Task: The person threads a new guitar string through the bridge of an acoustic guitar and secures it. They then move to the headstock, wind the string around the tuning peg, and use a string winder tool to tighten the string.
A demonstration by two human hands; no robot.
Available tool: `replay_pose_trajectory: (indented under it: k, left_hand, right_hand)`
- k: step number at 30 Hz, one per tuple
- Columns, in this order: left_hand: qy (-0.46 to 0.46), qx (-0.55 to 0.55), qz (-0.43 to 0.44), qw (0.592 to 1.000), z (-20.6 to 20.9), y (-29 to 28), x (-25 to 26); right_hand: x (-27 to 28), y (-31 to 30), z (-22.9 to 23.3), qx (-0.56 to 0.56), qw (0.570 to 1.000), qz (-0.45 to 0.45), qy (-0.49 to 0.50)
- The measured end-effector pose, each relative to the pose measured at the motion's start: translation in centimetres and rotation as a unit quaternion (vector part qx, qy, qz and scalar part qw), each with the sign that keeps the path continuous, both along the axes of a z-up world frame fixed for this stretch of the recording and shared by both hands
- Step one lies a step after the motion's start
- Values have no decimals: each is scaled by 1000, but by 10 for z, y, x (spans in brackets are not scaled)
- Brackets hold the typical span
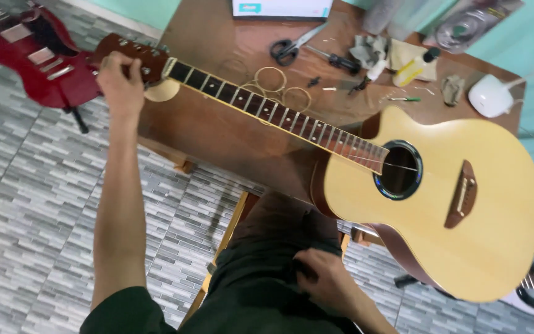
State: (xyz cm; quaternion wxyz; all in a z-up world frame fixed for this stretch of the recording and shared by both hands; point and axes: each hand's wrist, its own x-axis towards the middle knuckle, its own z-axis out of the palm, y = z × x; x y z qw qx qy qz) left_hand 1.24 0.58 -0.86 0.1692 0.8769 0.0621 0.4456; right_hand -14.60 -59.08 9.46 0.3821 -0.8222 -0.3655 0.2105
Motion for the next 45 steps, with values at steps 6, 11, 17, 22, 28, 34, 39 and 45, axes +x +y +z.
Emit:
replay_pose_trajectory:
  k: [6,11,17,22,28,34,39,45]
  left_hand:
    - [14,-59,6,998,2,-11,5]
    - [61,-157,41,985,18,-25,3]
    - [48,-159,20,986,19,-28,2]
    - [42,-138,14,989,18,-25,3]
    - [36,-144,13,989,16,-24,3]
    - [35,-162,13,986,27,-31,2]
    - [53,-161,23,985,25,-27,0]
    - [59,-173,20,983,28,-30,2]
  right_hand:
    - [8,-3,0,-54,977,43,201]
    - [-4,9,-4,-66,944,32,322]
    - [9,0,-4,-192,974,72,101]
    - [6,8,15,-113,955,274,7]
    - [6,24,12,-79,942,218,244]
    - [-34,50,-18,335,581,11,741]
    - [-18,57,0,69,804,-97,582]
    - [-34,9,-40,-107,931,-50,346]
